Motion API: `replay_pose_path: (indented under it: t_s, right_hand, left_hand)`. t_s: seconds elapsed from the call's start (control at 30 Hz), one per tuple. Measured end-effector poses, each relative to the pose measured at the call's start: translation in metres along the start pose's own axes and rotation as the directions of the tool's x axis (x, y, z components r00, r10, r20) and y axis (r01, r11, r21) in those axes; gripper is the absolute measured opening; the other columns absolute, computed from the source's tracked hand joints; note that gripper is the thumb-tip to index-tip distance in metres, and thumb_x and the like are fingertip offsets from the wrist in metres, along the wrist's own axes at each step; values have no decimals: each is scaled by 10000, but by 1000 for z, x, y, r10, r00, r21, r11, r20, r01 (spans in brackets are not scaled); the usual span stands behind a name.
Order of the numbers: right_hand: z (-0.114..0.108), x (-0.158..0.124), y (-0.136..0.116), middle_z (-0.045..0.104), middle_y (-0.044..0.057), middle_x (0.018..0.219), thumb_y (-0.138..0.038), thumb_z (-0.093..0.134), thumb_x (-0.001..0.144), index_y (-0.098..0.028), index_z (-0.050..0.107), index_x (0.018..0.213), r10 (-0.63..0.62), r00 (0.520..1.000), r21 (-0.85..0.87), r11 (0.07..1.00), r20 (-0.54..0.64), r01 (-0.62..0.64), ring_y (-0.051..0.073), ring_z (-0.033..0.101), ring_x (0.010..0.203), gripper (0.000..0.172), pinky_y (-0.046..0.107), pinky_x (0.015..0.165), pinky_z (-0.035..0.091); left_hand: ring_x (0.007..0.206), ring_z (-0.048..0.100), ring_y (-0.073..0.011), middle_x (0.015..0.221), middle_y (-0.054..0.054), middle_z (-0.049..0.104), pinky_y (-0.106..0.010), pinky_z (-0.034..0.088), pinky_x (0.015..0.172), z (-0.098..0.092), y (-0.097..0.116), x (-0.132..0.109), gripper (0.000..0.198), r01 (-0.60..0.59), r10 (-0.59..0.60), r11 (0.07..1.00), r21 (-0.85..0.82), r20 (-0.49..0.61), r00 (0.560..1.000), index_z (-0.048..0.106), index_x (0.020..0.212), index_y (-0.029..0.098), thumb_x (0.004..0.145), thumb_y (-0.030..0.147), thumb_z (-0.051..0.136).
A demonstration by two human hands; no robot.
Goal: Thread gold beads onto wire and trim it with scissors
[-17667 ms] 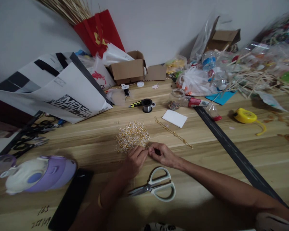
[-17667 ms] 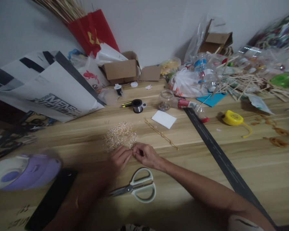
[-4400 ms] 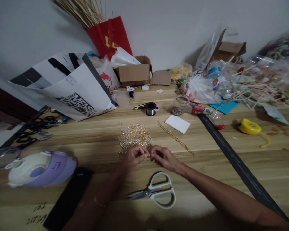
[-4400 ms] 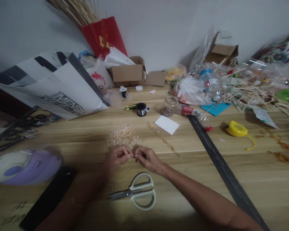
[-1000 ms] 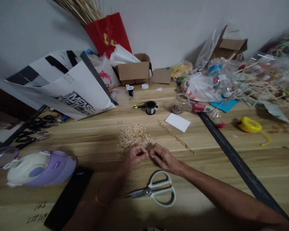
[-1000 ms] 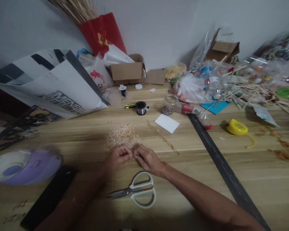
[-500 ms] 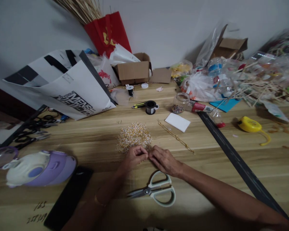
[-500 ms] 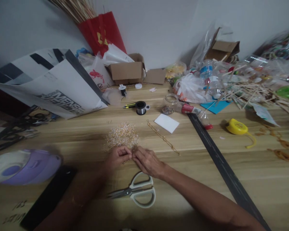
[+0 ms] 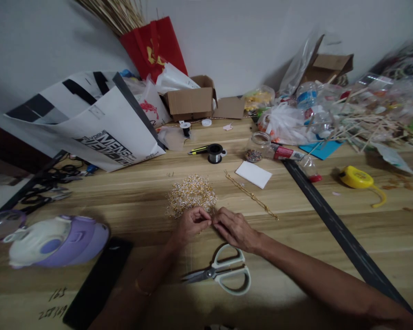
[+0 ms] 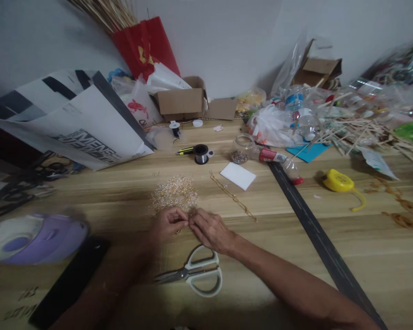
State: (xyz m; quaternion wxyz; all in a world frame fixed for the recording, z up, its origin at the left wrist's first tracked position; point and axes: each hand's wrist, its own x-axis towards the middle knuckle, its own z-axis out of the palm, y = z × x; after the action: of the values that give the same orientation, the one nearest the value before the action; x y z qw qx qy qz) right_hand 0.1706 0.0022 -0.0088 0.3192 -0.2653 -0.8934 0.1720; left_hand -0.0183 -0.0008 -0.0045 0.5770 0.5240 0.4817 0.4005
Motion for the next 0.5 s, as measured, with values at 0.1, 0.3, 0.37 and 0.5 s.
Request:
replay_pose_path:
  t_s: [0.1, 0.3, 0.37, 0.5]
  right_hand:
    - [-1, 0, 0, 568, 64, 835, -183, 410, 939, -178, 512, 940, 9, 1000, 62, 998, -19, -8, 160, 542, 742, 102, 238, 613, 427]
    - [0, 0, 4, 570, 75, 860, -183, 420, 936, -183, 522, 979, 39, 996, 203, 979, -74, -23, 173, 544, 794, 111, 271, 678, 458]
    - [1, 1, 6, 575, 76, 866, -185, 419, 939, -181, 526, 978, 66, 994, 270, 962, -92, -39, 171, 550, 810, 115, 276, 707, 463]
    - [3, 4, 9, 587, 64, 838, -208, 433, 939, -170, 552, 934, 173, 982, 350, 927, -78, -135, 161, 558, 779, 126, 267, 705, 460]
  left_hand:
    - [611, 572, -113, 637, -16, 639, -212, 423, 599, 1, 3, -1, 225, -1, 1, 1000, 2, -11, 1000, 599, 634, 134, 584, 264, 775]
    - [628, 588, -123, 646, -25, 652, -223, 443, 624, 2, 6, -3, 215, -23, 24, 999, 33, -40, 999, 598, 633, 136, 601, 265, 767]
    - [626, 594, -124, 649, -28, 655, -225, 451, 623, 3, 6, -3, 223, -24, 25, 1000, 20, -39, 999, 595, 639, 135, 602, 270, 768]
    - [638, 615, -134, 646, -31, 654, -237, 471, 637, 5, 6, -3, 252, -32, 32, 999, -1, -16, 999, 579, 632, 135, 598, 286, 777]
